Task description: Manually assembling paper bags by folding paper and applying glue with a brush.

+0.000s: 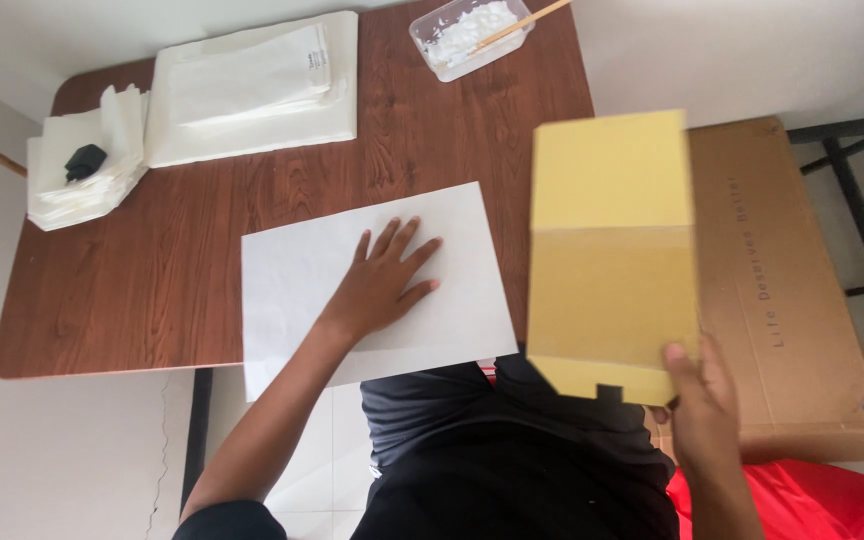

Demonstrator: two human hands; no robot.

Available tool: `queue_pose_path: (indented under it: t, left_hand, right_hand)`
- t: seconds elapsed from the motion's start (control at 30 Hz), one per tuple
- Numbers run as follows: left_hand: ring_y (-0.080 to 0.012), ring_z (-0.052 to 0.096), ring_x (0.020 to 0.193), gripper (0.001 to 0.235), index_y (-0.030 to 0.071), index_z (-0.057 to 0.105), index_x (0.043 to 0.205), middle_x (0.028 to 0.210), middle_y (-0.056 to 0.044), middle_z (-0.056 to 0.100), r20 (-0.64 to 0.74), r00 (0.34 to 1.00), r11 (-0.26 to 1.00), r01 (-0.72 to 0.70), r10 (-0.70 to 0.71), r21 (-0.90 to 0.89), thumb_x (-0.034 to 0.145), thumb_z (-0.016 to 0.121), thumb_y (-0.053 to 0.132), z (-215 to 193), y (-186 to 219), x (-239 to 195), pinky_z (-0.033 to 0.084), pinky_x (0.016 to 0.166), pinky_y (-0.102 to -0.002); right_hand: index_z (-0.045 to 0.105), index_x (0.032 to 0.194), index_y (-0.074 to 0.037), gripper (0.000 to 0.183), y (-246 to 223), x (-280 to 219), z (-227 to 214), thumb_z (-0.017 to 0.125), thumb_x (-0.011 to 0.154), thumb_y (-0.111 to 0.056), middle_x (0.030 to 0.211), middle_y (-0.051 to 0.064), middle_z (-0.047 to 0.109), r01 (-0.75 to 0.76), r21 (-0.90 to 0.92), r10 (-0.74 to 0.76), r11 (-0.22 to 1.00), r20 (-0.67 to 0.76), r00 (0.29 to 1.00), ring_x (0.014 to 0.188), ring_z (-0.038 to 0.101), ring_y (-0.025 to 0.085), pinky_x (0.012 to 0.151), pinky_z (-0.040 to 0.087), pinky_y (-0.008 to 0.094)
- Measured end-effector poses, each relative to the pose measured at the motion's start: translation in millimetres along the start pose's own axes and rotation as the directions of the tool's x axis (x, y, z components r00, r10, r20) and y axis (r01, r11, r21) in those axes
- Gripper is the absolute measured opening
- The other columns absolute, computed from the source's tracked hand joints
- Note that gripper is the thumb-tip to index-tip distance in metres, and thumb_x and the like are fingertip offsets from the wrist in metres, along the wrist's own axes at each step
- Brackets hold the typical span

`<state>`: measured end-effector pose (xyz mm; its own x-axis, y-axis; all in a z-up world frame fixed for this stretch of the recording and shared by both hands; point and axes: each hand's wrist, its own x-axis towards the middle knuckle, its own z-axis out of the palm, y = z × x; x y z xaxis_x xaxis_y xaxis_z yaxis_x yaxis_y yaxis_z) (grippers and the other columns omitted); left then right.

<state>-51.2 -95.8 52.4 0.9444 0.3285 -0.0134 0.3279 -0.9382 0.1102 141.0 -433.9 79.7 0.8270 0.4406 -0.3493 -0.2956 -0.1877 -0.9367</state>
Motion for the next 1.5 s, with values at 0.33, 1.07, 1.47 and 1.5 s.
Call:
queue_pose_path:
  t: [0.33, 1.07, 1.47, 1.5]
  left_hand:
    - [-0.0380, 0.039, 0.148, 0.054, 0.027, 0.054, 0.147, 0.156, -0.013, 0.046, -0.303, 0.951, 0.990, -0.012, 0.055, 0.142, 0.102, 0.053, 0.056, 30.1, 42.6, 58.7, 0.028, 0.113, -0.073]
    - [-0.0352, 0.051, 0.138, 0.036, 0.017, 0.067, 0.132, 0.146, -0.014, 0.054, -0.374, 0.925, 0.995, -0.085, 0.060, -0.050, 0.105, 0.063, 0.041, -15.7, -72.4, 71.5, 0.028, 0.116, -0.062]
    - [-0.0325, 0.048, 0.144, 0.037, 0.012, 0.062, 0.135, 0.152, -0.012, 0.053, -0.391, 0.920, 0.966, -0.091, -0.012, -0.242, 0.104, 0.066, 0.033, -4.3, -78.1, 65.9, 0.024, 0.123, -0.058]
    - [-0.0344, 0.046, 0.145, 0.036, 0.012, 0.064, 0.132, 0.152, -0.013, 0.053, -0.391, 0.920, 0.961, -0.099, -0.010, -0.259, 0.103, 0.068, 0.033, -3.4, -77.6, 65.6, 0.023, 0.123, -0.060]
  right_hand:
    - [0.051, 0.142, -0.006, 0.041, -13.7, 19.0, -5.6, 0.052, 0.103, -0.020, 0.125, 0.005, 0.062, 0.193, 0.202, -0.192, 0.960, -0.024, 0.981, 0.115, 0.062, 0.017, 0.094, 0.053, 0.027]
    - [0.059, 0.122, -0.004, 0.031, -52.0, 83.5, 101.4, 0.047, 0.106, -0.028, 0.083, 0.010, 0.060, -0.075, -0.254, 0.134, 0.964, 0.225, 0.965, 0.058, 0.056, 0.021, 0.039, 0.052, 0.036]
    - [0.069, 0.117, -0.016, 0.035, -66.9, 89.4, 137.4, 0.062, 0.094, -0.042, 0.078, 0.000, 0.068, -0.017, -0.786, 0.201, 0.618, 0.137, 0.970, 0.057, 0.047, 0.016, 0.059, 0.041, 0.032]
    - [0.068, 0.118, -0.018, 0.039, -73.1, 86.6, 143.2, 0.064, 0.091, -0.045, 0.082, 0.001, 0.073, -0.021, -0.847, 0.186, 0.532, 0.092, 0.978, 0.060, 0.056, 0.020, 0.065, 0.046, 0.035]
